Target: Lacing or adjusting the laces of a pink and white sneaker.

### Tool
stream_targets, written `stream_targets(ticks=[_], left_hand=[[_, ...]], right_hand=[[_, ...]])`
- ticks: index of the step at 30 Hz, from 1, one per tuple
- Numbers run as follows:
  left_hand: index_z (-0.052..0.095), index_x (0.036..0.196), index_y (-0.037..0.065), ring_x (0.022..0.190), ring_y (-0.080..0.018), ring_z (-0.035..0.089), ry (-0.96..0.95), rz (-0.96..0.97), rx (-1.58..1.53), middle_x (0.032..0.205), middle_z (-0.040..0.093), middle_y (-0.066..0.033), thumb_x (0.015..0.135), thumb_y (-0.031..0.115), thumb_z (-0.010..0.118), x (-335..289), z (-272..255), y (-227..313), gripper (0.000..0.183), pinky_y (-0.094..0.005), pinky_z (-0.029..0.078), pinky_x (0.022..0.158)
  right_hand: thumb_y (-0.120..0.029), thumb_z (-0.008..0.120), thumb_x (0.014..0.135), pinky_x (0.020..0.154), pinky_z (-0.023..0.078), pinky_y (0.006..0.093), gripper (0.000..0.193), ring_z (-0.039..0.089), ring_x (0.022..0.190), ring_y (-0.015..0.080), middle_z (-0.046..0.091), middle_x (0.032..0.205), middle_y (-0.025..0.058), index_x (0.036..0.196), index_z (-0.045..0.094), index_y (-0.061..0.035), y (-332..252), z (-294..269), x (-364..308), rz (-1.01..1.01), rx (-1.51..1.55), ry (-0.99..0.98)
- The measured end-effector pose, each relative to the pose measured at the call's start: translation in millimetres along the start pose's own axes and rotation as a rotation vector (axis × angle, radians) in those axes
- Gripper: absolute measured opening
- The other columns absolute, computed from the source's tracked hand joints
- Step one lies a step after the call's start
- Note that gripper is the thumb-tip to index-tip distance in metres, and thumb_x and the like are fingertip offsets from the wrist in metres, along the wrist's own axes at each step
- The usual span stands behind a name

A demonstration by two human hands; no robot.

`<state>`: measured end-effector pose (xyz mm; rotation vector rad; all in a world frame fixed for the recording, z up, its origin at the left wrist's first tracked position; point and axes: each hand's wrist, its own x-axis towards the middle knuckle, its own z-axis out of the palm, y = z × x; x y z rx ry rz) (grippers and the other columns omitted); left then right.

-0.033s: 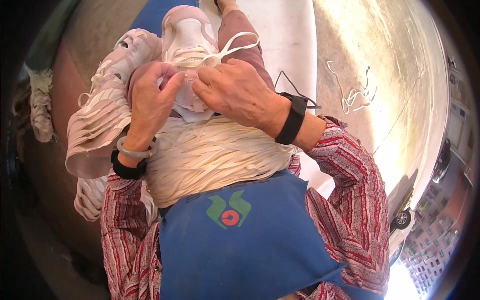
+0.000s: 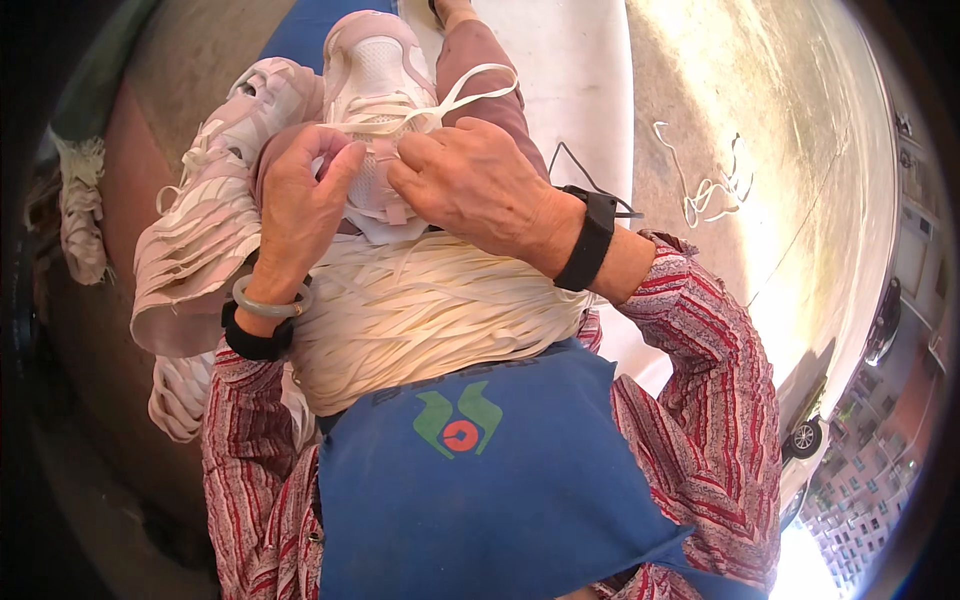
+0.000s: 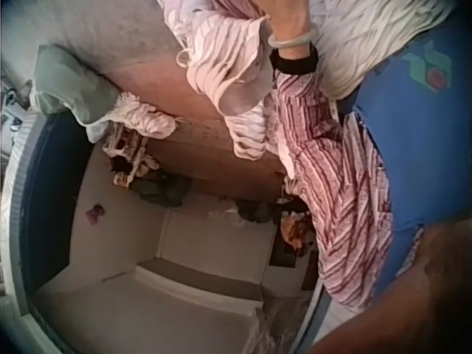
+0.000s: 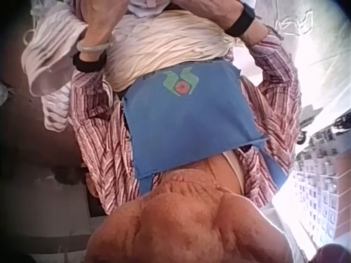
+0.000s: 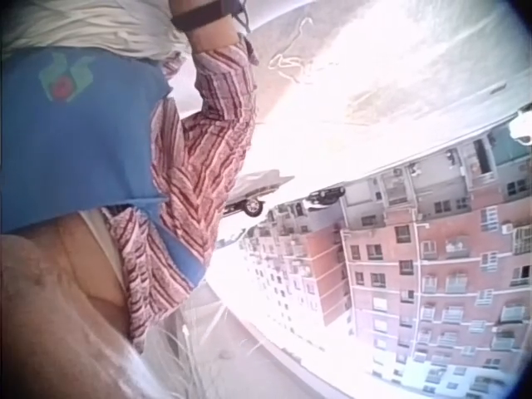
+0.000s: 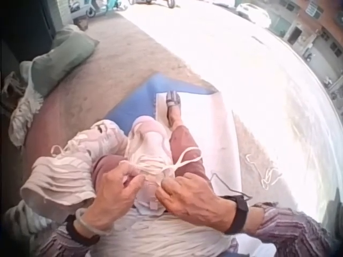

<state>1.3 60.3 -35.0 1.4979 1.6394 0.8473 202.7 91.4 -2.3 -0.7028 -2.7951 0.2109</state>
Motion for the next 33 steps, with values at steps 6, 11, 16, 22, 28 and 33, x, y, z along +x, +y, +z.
stream_targets(ticks=[6, 11, 16, 22, 28, 33], left_hand=[[0.065, 0.09, 0.003, 0.057, -0.0211, 0.061, 0.039, 0.062, 0.13, 0.065, 0.062, -0.0124, 0.086, 0.019, 0.069, 1.1, -4.8, 2.7, 0.017, -0.0352, 0.048, 0.058], [0.066, 0.092, 0.006, 0.06, -0.0261, 0.063, 0.062, 0.099, 0.006, 0.069, 0.064, -0.0139, 0.087, 0.014, 0.067, -0.1, -0.8, 3.5, 0.01, -0.0372, 0.048, 0.058], [0.065, 0.094, 0.006, 0.071, -0.0319, 0.065, 0.042, 0.186, 0.148, 0.079, 0.067, -0.0147, 0.088, 0.015, 0.066, 2.1, -0.5, 1.2, 0.011, -0.0388, 0.05, 0.061], [0.065, 0.092, 0.006, 0.075, -0.0348, 0.065, -0.018, 0.222, 0.259, 0.083, 0.067, -0.0151, 0.089, 0.015, 0.065, 2.1, -4.1, 8.3, 0.01, -0.0411, 0.05, 0.064], [0.064, 0.092, 0.006, 0.075, -0.0348, 0.065, -0.016, 0.201, 0.184, 0.084, 0.067, -0.0152, 0.089, 0.014, 0.065, 0.3, -2.8, 1.4, 0.008, -0.0409, 0.05, 0.065], [0.064, 0.092, 0.006, 0.076, -0.034, 0.065, -0.011, 0.223, 0.188, 0.084, 0.067, -0.0149, 0.088, 0.012, 0.064, 0.7, -1.4, 0.3, 0.008, -0.0405, 0.051, 0.065]], right_hand=[[-0.009, 0.055, 0.092, 0.067, 0.047, 0.0396, 0.01, 0.059, 0.076, 0.0304, 0.055, 0.085, 0.0111, 0.099, 0.054, -0.0027, -2.4, -5.0, -5.1, 0.266, 0.303, -0.103], [-0.008, 0.055, 0.096, 0.072, 0.049, 0.0413, 0.014, 0.061, 0.084, 0.0375, 0.061, 0.092, 0.0176, 0.108, 0.054, -0.0016, 10.6, 1.1, -4.3, 0.381, 0.555, -0.026], [-0.009, 0.058, 0.094, 0.069, 0.05, 0.0407, 0.015, 0.061, 0.08, 0.0366, 0.061, 0.091, 0.0163, 0.108, 0.058, -0.0035, 6.2, 4.0, 1.1, 0.417, 0.444, 0.021], [-0.01, 0.062, 0.091, 0.067, 0.05, 0.0403, 0.013, 0.063, 0.078, 0.033, 0.06, 0.09, 0.0127, 0.102, 0.062, -0.0032, 5.7, 6.1, 2.9, 0.377, 0.26, 0.04], [-0.01, 0.063, 0.089, 0.066, 0.05, 0.0404, 0.012, 0.062, 0.077, 0.0334, 0.058, 0.088, 0.013, 0.098, 0.062, -0.0026, 2.0, 7.9, 8.2, 0.442, 0.266, 0.017], [-0.009, 0.062, 0.089, 0.065, 0.049, 0.0412, 0.01, 0.061, 0.076, 0.0345, 0.059, 0.087, 0.014, 0.096, 0.06, -0.002, 1.5, 10.0, 9.2, 0.444, 0.221, -0.011]])
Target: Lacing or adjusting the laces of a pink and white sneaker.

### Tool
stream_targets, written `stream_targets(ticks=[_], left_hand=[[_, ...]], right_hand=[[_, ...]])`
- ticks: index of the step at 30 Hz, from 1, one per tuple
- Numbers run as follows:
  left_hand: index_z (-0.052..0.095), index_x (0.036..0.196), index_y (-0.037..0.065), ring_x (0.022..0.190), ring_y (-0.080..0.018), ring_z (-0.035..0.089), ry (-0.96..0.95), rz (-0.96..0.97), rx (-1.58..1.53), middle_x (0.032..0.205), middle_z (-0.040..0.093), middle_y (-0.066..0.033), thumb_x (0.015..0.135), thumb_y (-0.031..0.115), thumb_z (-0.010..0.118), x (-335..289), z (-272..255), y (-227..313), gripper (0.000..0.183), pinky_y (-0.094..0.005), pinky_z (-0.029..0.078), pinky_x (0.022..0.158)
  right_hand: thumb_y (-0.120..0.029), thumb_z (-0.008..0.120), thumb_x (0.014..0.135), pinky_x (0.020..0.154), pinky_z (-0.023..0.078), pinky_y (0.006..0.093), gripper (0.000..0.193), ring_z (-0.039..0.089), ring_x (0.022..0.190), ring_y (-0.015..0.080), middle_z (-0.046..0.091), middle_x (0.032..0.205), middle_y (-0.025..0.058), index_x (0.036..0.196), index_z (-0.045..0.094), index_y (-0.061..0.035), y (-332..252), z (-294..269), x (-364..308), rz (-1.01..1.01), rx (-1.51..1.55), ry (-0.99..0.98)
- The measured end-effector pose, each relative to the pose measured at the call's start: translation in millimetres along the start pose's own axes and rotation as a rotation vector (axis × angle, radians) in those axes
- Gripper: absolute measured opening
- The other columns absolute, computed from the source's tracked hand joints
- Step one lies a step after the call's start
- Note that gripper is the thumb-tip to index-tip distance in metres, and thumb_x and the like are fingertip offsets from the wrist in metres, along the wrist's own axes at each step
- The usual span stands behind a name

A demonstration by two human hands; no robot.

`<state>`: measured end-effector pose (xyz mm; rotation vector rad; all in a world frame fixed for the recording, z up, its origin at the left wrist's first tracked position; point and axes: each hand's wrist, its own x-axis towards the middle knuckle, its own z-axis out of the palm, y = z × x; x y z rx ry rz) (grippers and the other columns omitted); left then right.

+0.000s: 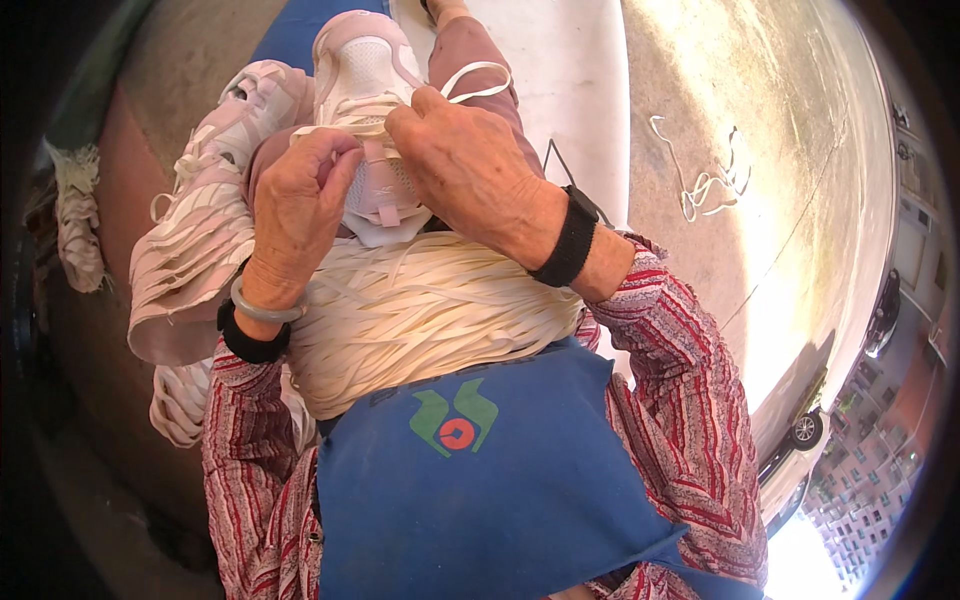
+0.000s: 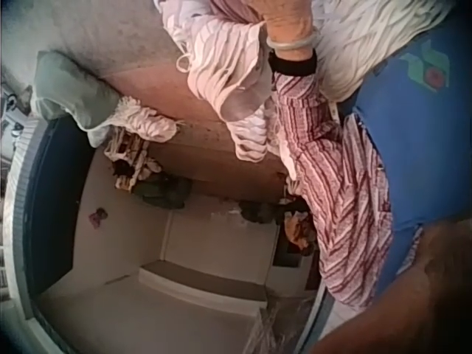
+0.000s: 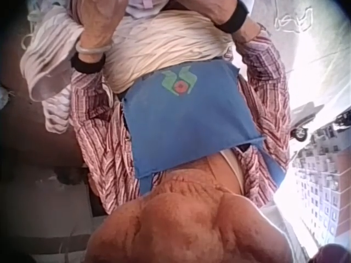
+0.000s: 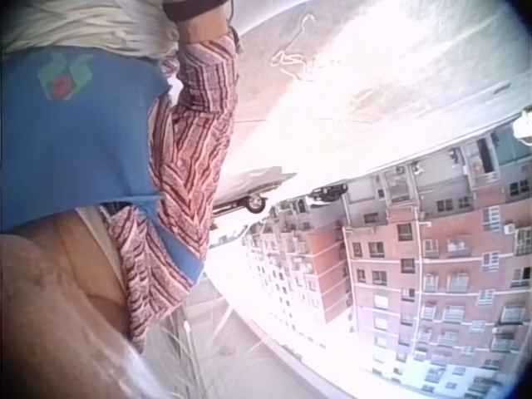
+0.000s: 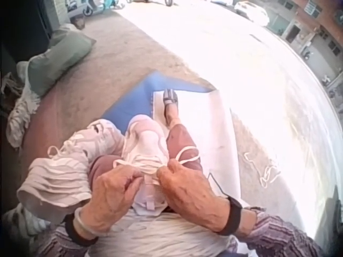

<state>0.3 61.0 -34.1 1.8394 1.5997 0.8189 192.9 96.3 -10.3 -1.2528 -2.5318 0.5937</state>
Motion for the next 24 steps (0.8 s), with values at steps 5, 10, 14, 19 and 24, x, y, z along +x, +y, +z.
stream_targets(ticks=[5, 10, 14, 19, 24], left_hand=[[0.066, 0.094, 0.007, 0.077, -0.0333, 0.065, -0.002, 0.006, 0.037, 0.084, 0.066, -0.0133, 0.088, 0.012, 0.064, -0.2, -0.8, 0.2, 0.009, -0.0403, 0.051, 0.066], [0.067, 0.094, 0.007, 0.078, -0.0333, 0.065, 0.001, 0.006, 0.037, 0.086, 0.066, -0.0129, 0.087, 0.011, 0.064, -0.1, -1.2, 1.5, 0.009, -0.0405, 0.051, 0.067], [0.068, 0.093, 0.006, 0.079, -0.0336, 0.065, 0.002, -0.027, -0.025, 0.088, 0.066, -0.0137, 0.085, 0.009, 0.066, 1.0, 0.4, 1.0, 0.009, -0.0397, 0.051, 0.068], [0.069, 0.094, 0.004, 0.077, -0.0309, 0.065, 0.014, -0.054, -0.053, 0.088, 0.066, -0.0139, 0.084, 0.008, 0.067, 0.4, 0.3, 0.6, 0.011, -0.0374, 0.051, 0.068], [0.07, 0.095, 0.003, 0.074, -0.0267, 0.065, 0.007, -0.08, -0.096, 0.088, 0.067, -0.013, 0.084, 0.007, 0.067, -0.4, 1.8, -1.4, 0.012, -0.035, 0.051, 0.067]], right_hand=[[-0.009, 0.061, 0.09, 0.067, 0.049, 0.0411, 0.008, 0.061, 0.077, 0.0348, 0.059, 0.085, 0.0143, 0.092, 0.059, -0.0012, 4.8, 4.1, 1.2, 0.017, 0.084, -0.013], [-0.008, 0.06, 0.09, 0.067, 0.049, 0.0413, 0.007, 0.061, 0.076, 0.0347, 0.059, 0.084, 0.0149, 0.091, 0.059, -0.0008, 0.5, 6.7, 0.5, 0.032, 0.099, -0.014], [-0.009, 0.06, 0.09, 0.067, 0.048, 0.0404, 0.009, 0.061, 0.076, 0.0345, 0.06, 0.084, 0.0154, 0.091, 0.061, -0.0006, -4.9, 7.6, 1.7, 0.1, 0.124, -0.028], [-0.014, 0.061, 0.087, 0.068, 0.052, 0.0433, 0.014, 0.065, 0.077, 0.0347, 0.06, 0.084, 0.0168, 0.087, 0.063, 0.0, 1.0, 17.7, 1.8, 0.139, 0.416, 0.06], [-0.014, 0.061, 0.087, 0.068, 0.051, 0.0433, 0.014, 0.064, 0.077, 0.0354, 0.06, 0.084, 0.0166, 0.086, 0.063, -0.0007, -4.8, 17.6, 1.9, 0.086, 0.267, 0.093]])
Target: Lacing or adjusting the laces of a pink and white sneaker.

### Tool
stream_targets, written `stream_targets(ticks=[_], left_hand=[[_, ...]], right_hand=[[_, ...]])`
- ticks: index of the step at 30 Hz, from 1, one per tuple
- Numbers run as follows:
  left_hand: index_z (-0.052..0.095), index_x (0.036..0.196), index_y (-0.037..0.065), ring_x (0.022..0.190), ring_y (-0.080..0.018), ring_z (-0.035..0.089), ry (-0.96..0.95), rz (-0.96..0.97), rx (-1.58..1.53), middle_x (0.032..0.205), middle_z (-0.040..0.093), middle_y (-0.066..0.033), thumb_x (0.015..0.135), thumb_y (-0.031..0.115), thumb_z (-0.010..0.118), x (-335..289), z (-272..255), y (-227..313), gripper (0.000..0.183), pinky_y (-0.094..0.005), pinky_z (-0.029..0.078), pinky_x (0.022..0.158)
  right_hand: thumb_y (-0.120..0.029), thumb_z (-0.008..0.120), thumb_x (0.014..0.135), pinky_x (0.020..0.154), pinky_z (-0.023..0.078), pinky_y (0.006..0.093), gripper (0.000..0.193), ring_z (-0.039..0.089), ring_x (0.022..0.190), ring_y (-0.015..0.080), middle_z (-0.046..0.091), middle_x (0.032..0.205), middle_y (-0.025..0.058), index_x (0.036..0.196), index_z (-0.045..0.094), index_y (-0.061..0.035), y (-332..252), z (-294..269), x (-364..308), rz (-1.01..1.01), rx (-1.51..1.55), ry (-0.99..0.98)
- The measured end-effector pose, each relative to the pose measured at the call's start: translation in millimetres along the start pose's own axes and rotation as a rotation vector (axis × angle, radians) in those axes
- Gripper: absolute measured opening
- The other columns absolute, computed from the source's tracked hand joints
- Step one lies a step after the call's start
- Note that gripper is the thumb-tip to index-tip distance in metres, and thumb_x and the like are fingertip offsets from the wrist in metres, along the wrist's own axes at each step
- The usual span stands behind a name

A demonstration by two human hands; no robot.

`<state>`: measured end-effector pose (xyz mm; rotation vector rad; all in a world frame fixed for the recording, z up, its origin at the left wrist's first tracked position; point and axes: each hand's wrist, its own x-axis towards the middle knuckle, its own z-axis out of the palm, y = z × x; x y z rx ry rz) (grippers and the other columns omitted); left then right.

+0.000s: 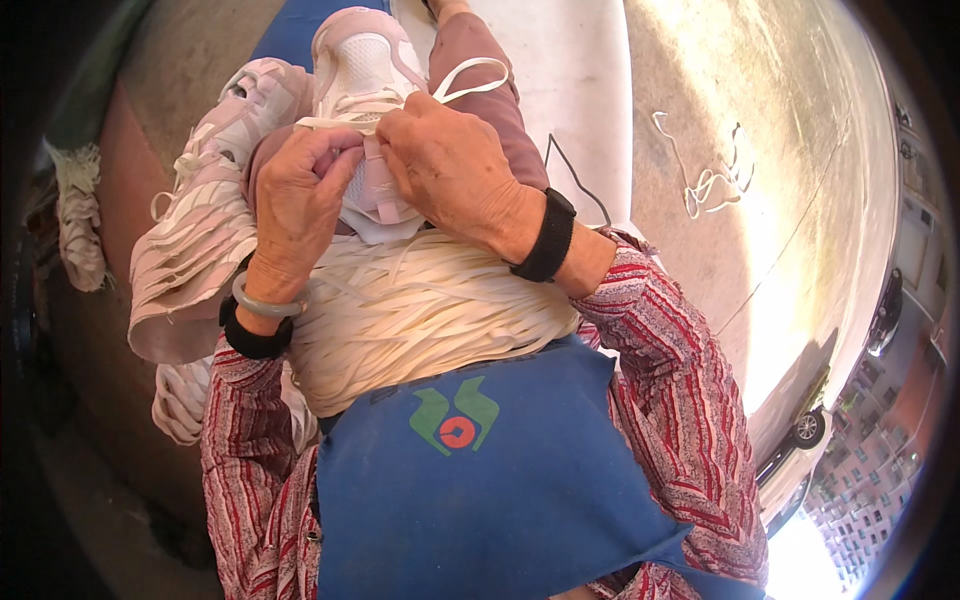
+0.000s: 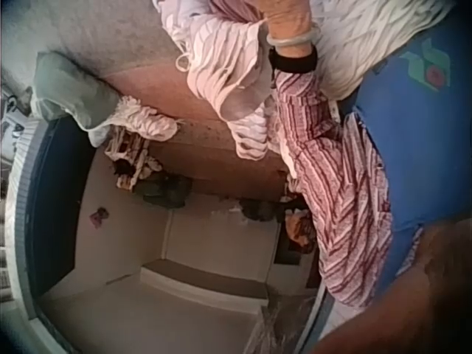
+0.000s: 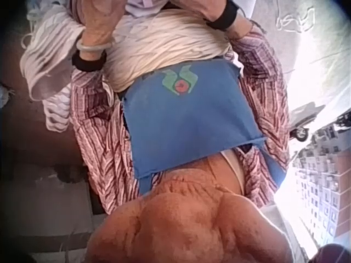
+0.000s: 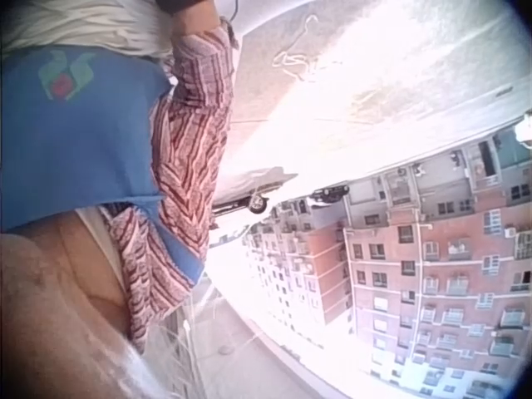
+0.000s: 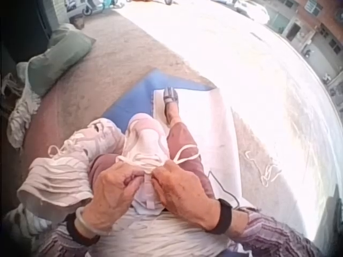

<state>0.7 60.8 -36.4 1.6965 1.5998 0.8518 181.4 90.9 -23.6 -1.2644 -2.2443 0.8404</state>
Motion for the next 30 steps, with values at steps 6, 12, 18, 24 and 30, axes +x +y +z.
stream_targets(ticks=[6, 12, 18, 24, 30], left_hand=[[0.071, 0.094, 0.004, 0.073, -0.0277, 0.065, -0.019, -0.005, 0.015, 0.089, 0.067, -0.0126, 0.084, 0.009, 0.068, 1.9, -1.3, 0.9, 0.012, -0.0352, 0.051, 0.066], [0.071, 0.089, 0.007, 0.074, -0.0325, 0.066, -0.048, 0.124, 0.343, 0.085, 0.063, -0.0115, 0.086, 0.018, 0.067, 3.2, -11.3, 9.4, 0.011, -0.0401, 0.052, 0.064], [0.067, 0.091, 0.008, 0.072, -0.0331, 0.066, -0.038, 0.209, 0.443, 0.086, 0.063, -0.0106, 0.088, 0.018, 0.065, 4.1, -7.0, 10.7, 0.011, -0.0407, 0.053, 0.061], [0.069, 0.091, 0.008, 0.079, -0.0309, 0.062, -0.016, 0.158, 0.42, 0.086, 0.063, -0.0092, 0.085, 0.014, 0.067, 2.7, -4.8, 13.6, 0.008, -0.0404, 0.049, 0.068], [0.07, 0.092, 0.01, 0.079, -0.0301, 0.063, -0.023, 0.148, 0.415, 0.086, 0.062, -0.008, 0.086, 0.015, 0.067, 2.7, -3.6, 9.4, 0.009, -0.04, 0.05, 0.068]], right_hand=[[-0.011, 0.062, 0.09, 0.069, 0.05, 0.0399, 0.011, 0.062, 0.078, 0.0339, 0.06, 0.086, 0.0144, 0.096, 0.065, -0.0027, 3.2, 9.1, -3.6, 0.03, 0.011, 0.038], [-0.012, 0.063, 0.089, 0.067, 0.051, 0.0408, 0.01, 0.063, 0.076, 0.0338, 0.06, 0.087, 0.0129, 0.095, 0.065, -0.0046, -8.9, 0.9, -6.2, -0.024, -0.207, 0.017], [-0.012, 0.064, 0.088, 0.066, 0.051, 0.0412, 0.01, 0.063, 0.075, 0.0343, 0.06, 0.086, 0.0133, 0.095, 0.066, -0.0059, -9.3, -0.3, -4.0, -0.018, -0.327, -0.002], [-0.01, 0.064, 0.088, 0.065, 0.051, 0.042, 0.007, 0.062, 0.073, 0.0348, 0.058, 0.085, 0.0144, 0.091, 0.065, -0.0046, 0.4, 12.3, -4.8, 0.013, 0.021, 0.113], [-0.003, 0.064, 0.075, 0.061, 0.052, 0.0405, 0.017, 0.065, 0.073, 0.0342, 0.06, 0.086, 0.0161, 0.09, 0.058, -0.0016, -7.6, 9.6, -4.4, -0.037, -0.189, 0.059]])
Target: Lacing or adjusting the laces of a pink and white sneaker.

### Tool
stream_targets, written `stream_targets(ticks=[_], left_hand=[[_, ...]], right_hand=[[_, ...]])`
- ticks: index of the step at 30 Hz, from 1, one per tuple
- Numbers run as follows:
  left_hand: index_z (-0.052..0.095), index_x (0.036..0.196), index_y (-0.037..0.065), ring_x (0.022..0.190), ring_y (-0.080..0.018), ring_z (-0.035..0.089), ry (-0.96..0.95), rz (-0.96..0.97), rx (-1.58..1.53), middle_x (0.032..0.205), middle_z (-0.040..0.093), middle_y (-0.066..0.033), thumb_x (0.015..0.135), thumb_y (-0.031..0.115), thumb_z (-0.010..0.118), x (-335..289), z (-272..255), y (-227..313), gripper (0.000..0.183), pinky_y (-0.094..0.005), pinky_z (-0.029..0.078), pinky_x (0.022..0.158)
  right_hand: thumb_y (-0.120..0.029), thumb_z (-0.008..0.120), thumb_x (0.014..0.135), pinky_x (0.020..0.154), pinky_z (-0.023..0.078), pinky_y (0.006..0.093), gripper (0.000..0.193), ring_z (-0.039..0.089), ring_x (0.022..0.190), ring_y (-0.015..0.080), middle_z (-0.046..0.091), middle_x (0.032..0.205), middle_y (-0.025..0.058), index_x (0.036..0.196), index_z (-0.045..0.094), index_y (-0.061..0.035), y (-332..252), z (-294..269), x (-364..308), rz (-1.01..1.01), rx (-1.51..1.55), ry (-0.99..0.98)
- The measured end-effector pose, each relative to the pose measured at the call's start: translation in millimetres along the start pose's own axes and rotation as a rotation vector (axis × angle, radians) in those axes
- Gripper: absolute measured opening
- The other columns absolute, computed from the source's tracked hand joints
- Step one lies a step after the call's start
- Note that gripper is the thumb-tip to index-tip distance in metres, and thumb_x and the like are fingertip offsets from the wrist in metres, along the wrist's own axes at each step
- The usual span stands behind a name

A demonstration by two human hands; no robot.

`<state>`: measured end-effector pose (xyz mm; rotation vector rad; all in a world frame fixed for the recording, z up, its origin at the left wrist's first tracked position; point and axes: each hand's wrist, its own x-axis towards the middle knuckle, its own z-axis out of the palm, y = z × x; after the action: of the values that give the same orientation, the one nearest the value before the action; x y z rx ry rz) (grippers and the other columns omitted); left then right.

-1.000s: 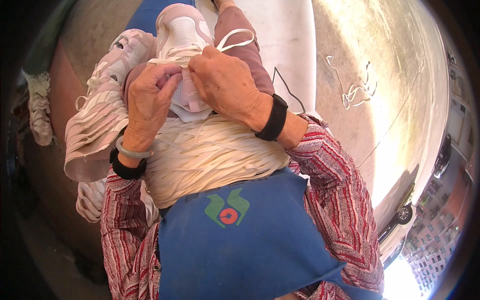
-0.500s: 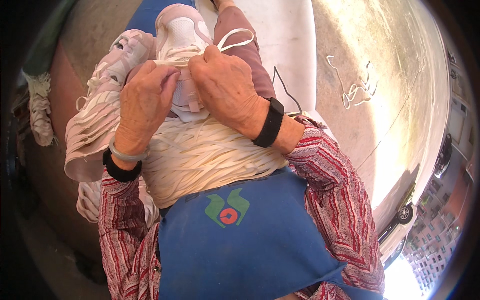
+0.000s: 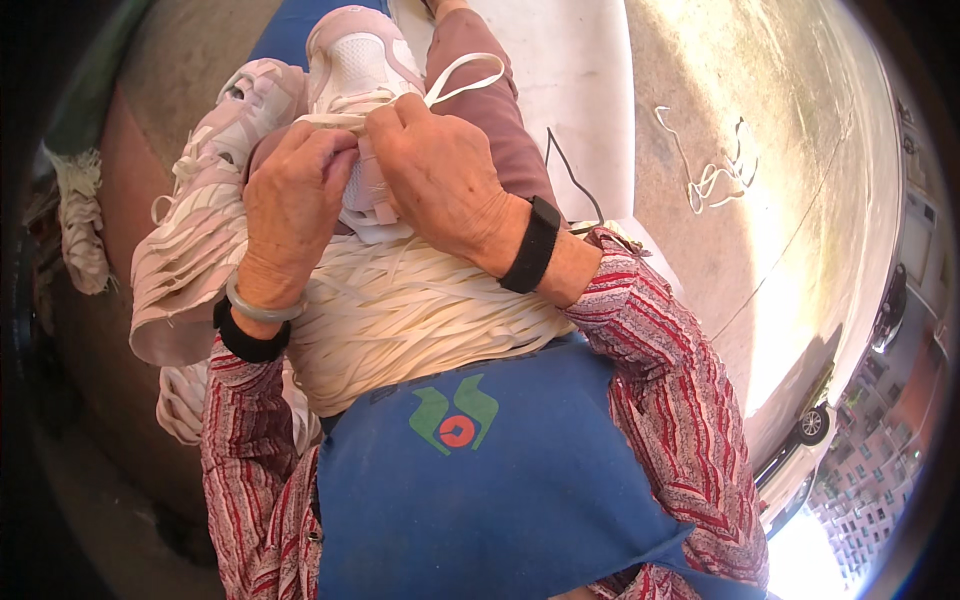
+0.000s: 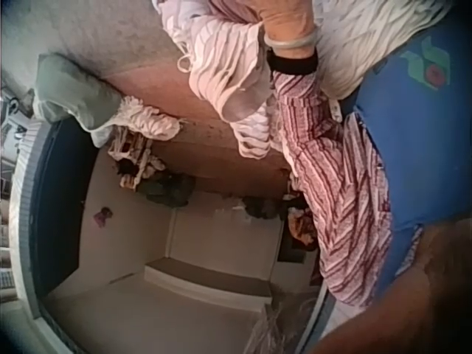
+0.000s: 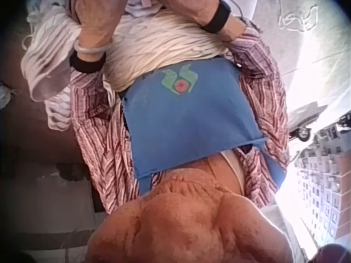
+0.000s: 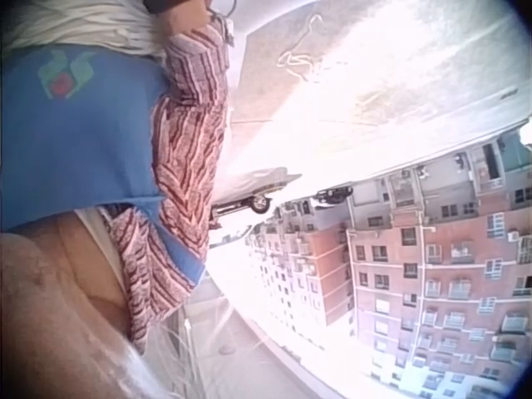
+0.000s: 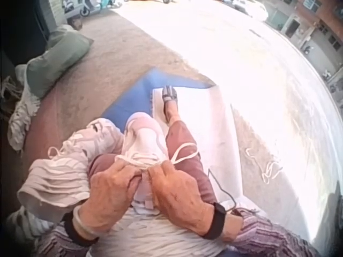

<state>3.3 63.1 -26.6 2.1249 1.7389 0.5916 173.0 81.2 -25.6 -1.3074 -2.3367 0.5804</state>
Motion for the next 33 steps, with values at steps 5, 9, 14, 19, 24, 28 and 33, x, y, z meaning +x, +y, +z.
stream_targets(ticks=[5, 9, 14, 19, 24, 28, 33], left_hand=[[0.07, 0.093, 0.011, 0.077, -0.0299, 0.063, -0.05, 0.002, 0.08, 0.086, 0.062, -0.0079, 0.086, 0.016, 0.067, 3.2, -1.0, 5.2, 0.009, -0.0395, 0.05, 0.066], [0.069, 0.092, 0.009, 0.076, -0.0305, 0.064, -0.048, 0.028, 0.1, 0.087, 0.062, -0.008, 0.086, 0.015, 0.067, 1.5, 1.5, 2.5, 0.009, -0.0403, 0.05, 0.065], [0.064, 0.092, 0.005, 0.074, -0.0335, 0.062, -0.024, 0.089, 0.002, 0.086, 0.06, -0.0125, 0.087, 0.012, 0.064, 4.5, 2.5, 0.7, 0.009, -0.0401, 0.05, 0.063], [0.058, 0.089, 0.002, 0.071, -0.0306, 0.06, -0.127, 0.021, -0.214, 0.081, 0.058, -0.0139, 0.089, 0.012, 0.058, 5.7, -13.6, -10.3, 0.01, -0.0383, 0.048, 0.061], [0.057, 0.083, 0.003, 0.068, -0.0193, 0.056, -0.495, -0.51, -0.707, 0.07, 0.051, -0.0049, 0.094, 0.022, 0.051, -0.6, -47.8, -19.0, 0.023, -0.033, 0.045, 0.06], [0.05, 0.082, 0.008, 0.051, -0.0061, 0.037, -0.569, -0.693, -1.415, 0.069, 0.041, 0.0028, 0.1, 0.03, 0.046, -9.7, -76.7, -17.6, 0.028, -0.0234, 0.041, 0.051], [0.043, 0.083, 0.009, 0.042, -0.0015, 0.026, -0.4, -0.599, -1.762, 0.073, 0.041, 0.0017, 0.102, 0.031, 0.041, -19.3, -87.1, -0.6, 0.029, -0.0203, 0.041, 0.04]], right_hand=[[-0.003, 0.064, 0.075, 0.059, 0.052, 0.0405, 0.02, 0.065, 0.071, 0.0338, 0.061, 0.085, 0.0126, 0.093, 0.055, -0.0022, 0.1, 2.3, 3.1, -0.069, -0.017, 0.039], [-0.004, 0.064, 0.076, 0.059, 0.052, 0.0401, 0.019, 0.065, 0.072, 0.0333, 0.062, 0.085, 0.0128, 0.093, 0.055, -0.0026, 2.2, -1.3, 4.5, -0.043, 0.043, 0.014], [-0.005, 0.065, 0.076, 0.062, 0.052, 0.0392, 0.02, 0.065, 0.076, 0.0333, 0.064, 0.089, 0.0126, 0.095, 0.058, -0.0032, 8.7, -1.5, 5.2, -0.096, 0.021, 0.063], [-0.003, 0.066, 0.08, 0.07, 0.051, 0.0386, 0.023, 0.064, 0.08, 0.0314, 0.063, 0.089, 0.0112, 0.102, 0.062, -0.0038, 16.1, -20.9, 2.3, -0.157, 0.045, 0.129], [-0.003, 0.068, 0.082, 0.077, 0.051, 0.0381, 0.027, 0.062, 0.089, 0.0306, 0.062, 0.094, 0.0105, 0.108, 0.062, -0.0042, 1.1, -32.9, -11.8, -0.085, 0.289, -0.06], [-0.005, 0.07, 0.081, 0.085, 0.049, 0.0402, 0.03, 0.062, 0.094, 0.0311, 0.06, 0.101, 0.0117, 0.109, 0.061, -0.0034, -17.0, -17.5, -13.8, -0.288, 0.298, -0.076], [-0.017, 0.068, 0.082, 0.082, 0.047, 0.0395, 0.016, 0.062, 0.086, 0.0247, 0.059, 0.087, 0.0074, 0.089, 0.059, -0.0055, -34.8, 1.7, -11.6, -0.422, 0.326, -0.084]])
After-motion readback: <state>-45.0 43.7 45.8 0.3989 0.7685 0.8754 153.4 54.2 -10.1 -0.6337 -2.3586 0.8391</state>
